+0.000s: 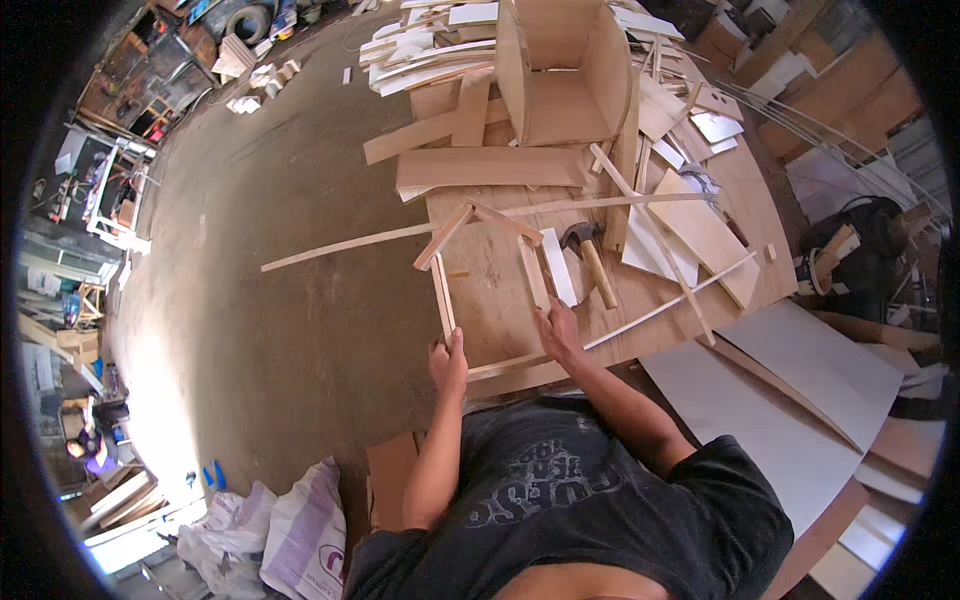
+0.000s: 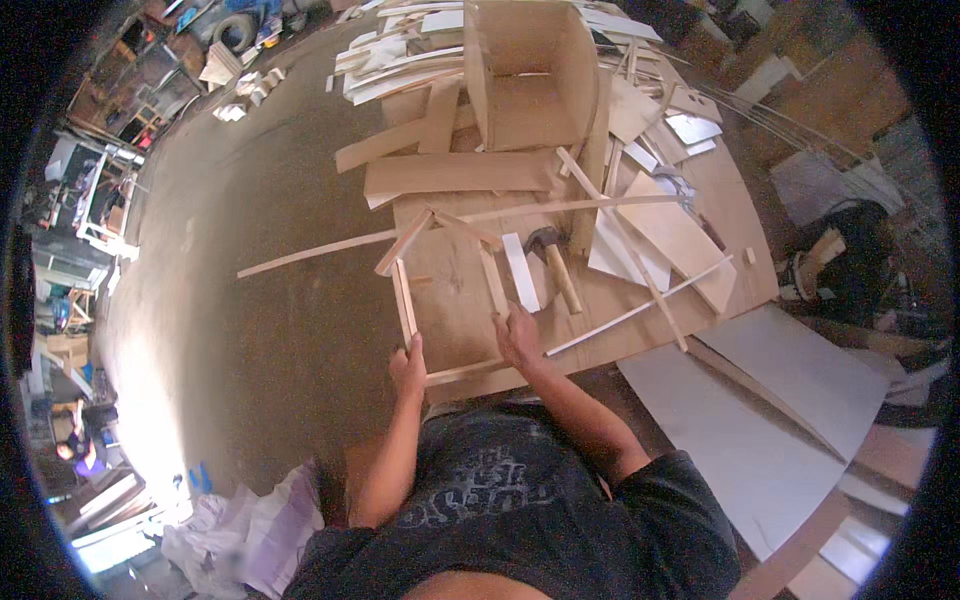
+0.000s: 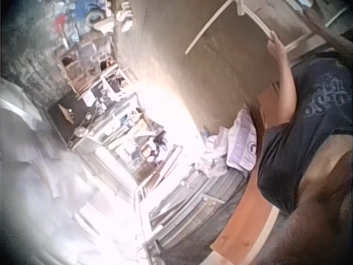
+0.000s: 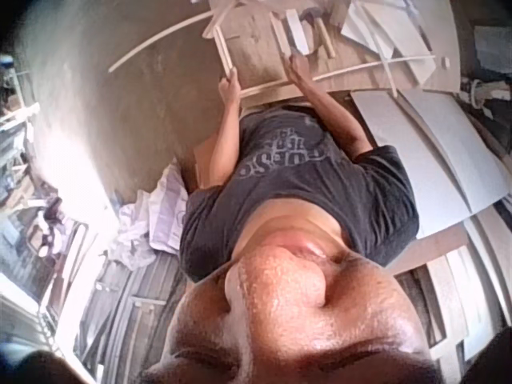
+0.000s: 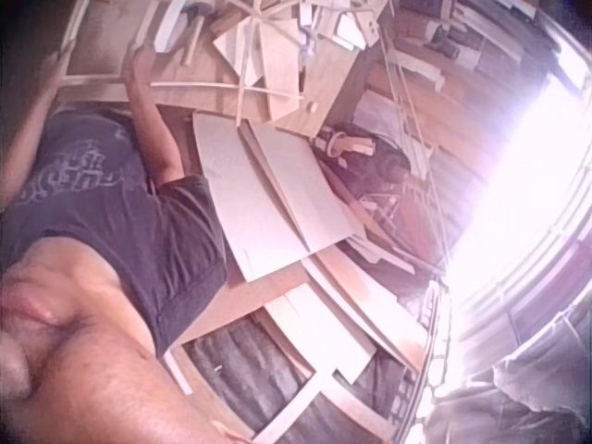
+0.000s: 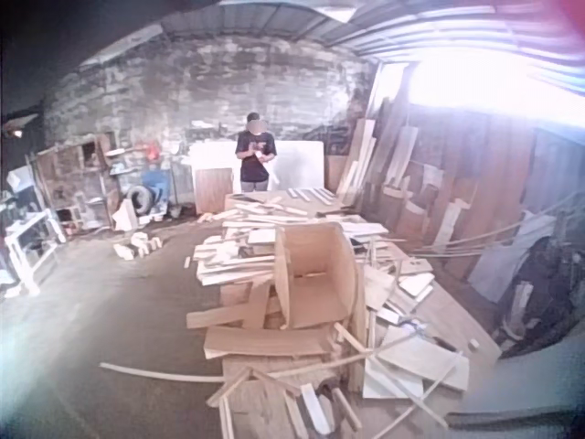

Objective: The person assembles a small wooden structure by positioning thin wood strips and a small rectangular piece, then hammers nails into the joints to secure them.

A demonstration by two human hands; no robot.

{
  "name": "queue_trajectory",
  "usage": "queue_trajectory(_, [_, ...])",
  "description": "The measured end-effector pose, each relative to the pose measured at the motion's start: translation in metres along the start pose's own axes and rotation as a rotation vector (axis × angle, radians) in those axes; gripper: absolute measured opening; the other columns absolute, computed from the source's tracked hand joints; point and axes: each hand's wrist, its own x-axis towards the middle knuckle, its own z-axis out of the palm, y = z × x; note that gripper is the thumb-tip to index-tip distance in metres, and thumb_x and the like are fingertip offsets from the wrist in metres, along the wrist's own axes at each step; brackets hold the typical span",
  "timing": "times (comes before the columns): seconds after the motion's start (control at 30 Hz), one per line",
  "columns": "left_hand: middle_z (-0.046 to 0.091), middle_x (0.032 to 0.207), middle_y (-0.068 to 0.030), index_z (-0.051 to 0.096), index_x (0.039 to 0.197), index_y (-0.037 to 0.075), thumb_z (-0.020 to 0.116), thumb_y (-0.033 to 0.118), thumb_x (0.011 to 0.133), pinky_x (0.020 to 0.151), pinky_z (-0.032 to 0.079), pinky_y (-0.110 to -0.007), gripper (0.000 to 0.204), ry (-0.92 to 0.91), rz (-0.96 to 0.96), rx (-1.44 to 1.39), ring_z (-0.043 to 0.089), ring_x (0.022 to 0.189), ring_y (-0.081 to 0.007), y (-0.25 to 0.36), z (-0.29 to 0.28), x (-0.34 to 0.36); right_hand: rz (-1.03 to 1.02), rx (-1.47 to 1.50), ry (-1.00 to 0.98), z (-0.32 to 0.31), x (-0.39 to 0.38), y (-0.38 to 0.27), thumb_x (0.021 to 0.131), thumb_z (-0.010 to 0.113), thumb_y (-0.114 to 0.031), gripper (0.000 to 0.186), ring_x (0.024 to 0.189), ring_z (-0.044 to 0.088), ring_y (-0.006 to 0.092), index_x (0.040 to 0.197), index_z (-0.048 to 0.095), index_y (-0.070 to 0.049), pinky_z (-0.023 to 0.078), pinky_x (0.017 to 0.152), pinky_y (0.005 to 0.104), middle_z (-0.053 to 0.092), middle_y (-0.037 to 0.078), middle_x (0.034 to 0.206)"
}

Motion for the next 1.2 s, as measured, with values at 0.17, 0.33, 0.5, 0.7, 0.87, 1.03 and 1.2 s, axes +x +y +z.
queue_trajectory(0.17, [0.058, 0.125, -0.0285, 0.072, 0.113, -0.01, 0.058, 0.053, 0.105, 0.103, 0.045, -0.052, 0.066, -0.078, 0.056, 0.182, 0.059, 0.119, -0.0455, -0.022, 0.0, 0.018, 0.095, -0.204, -0.015, 0.017, -0.009, 0.019, 0.099, 0.068, -0.029, 0.035, 0.108, 0.064, 0.0514, 0.112, 0.071, 0.004, 0.052, 0.094, 0.0566, 0.068, 0.032, 0.113])
queue_trajectory(0.33, [0.058, 0.122, -0.0293, 0.07, 0.113, -0.011, 0.06, 0.05, 0.105, 0.1, 0.046, -0.052, 0.062, -0.015, 0.127, 0.296, 0.059, 0.115, -0.0462, -0.055, 0.006, 0.03, 0.066, -0.18, 0.031, 0.021, -0.01, 0.011, 0.099, 0.067, -0.031, 0.036, 0.105, 0.066, 0.0479, 0.117, 0.071, 0.0, 0.053, 0.091, 0.0548, 0.069, 0.027, 0.113])
queue_trajectory(0.5, [0.057, 0.123, -0.0303, 0.07, 0.112, -0.011, 0.064, 0.042, 0.104, 0.101, 0.045, -0.053, 0.054, 0.049, 0.272, 0.305, 0.057, 0.116, -0.048, -0.044, 0.009, 0.026, 0.134, -0.242, 0.052, 0.015, -0.013, 0.009, 0.098, 0.068, -0.032, 0.037, 0.106, 0.065, 0.0455, 0.123, 0.07, -0.004, 0.053, 0.092, 0.0528, 0.068, 0.024, 0.114])
queue_trajectory(0.7, [0.051, 0.14, -0.0288, 0.059, 0.138, -0.004, 0.068, 0.036, 0.101, 0.113, 0.04, -0.052, 0.056, -0.04, 0.191, 0.145, 0.051, 0.129, -0.046, -0.061, 0.01, 0.028, 0.108, -0.165, 0.095, 0.001, -0.033, -0.008, 0.1, 0.068, -0.029, 0.038, 0.103, 0.068, 0.0406, 0.13, 0.067, -0.004, 0.055, 0.09, 0.05, 0.068, 0.022, 0.116])
queue_trajectory(0.87, [0.049, 0.145, -0.0222, 0.054, 0.148, 0.002, 0.07, 0.028, 0.1, 0.118, 0.035, -0.055, 0.056, 0.016, 0.569, 0.26, 0.044, 0.139, -0.0415, 0.006, 0.009, -0.009, 0.1, -0.149, 0.236, -0.043, -0.029, 0.009, 0.1, 0.069, -0.021, 0.034, 0.1, 0.07, 0.0391, 0.128, 0.065, -0.003, 0.056, 0.087, 0.0491, 0.067, 0.022, 0.115])
queue_trajectory(1.03, [0.053, 0.141, -0.0204, 0.06, 0.141, 0.002, 0.07, 0.026, 0.098, 0.117, 0.039, -0.05, 0.05, -0.087, 0.661, 0.254, 0.049, 0.135, -0.0393, 0.043, 0.059, -0.019, -0.019, -0.351, 0.439, -0.078, 0.008, 0.032, 0.093, 0.074, -0.014, 0.05, 0.108, 0.065, 0.0452, 0.14, 0.058, -0.008, 0.054, 0.092, 0.0527, 0.065, 0.022, 0.118])
queue_trajectory(1.2, [0.058, 0.137, -0.0202, 0.064, 0.135, 0.001, 0.073, 0.022, 0.096, 0.113, 0.044, -0.046, 0.045, -0.225, 0.615, 0.21, 0.056, 0.13, -0.0381, 0.058, 0.108, -0.035, 0.102, -0.446, 0.146, -0.089, 0.046, 0.053, 0.094, 0.071, -0.016, 0.056, 0.118, 0.061, 0.0487, 0.145, 0.052, -0.006, 0.051, 0.098, 0.0556, 0.062, 0.028, 0.13])
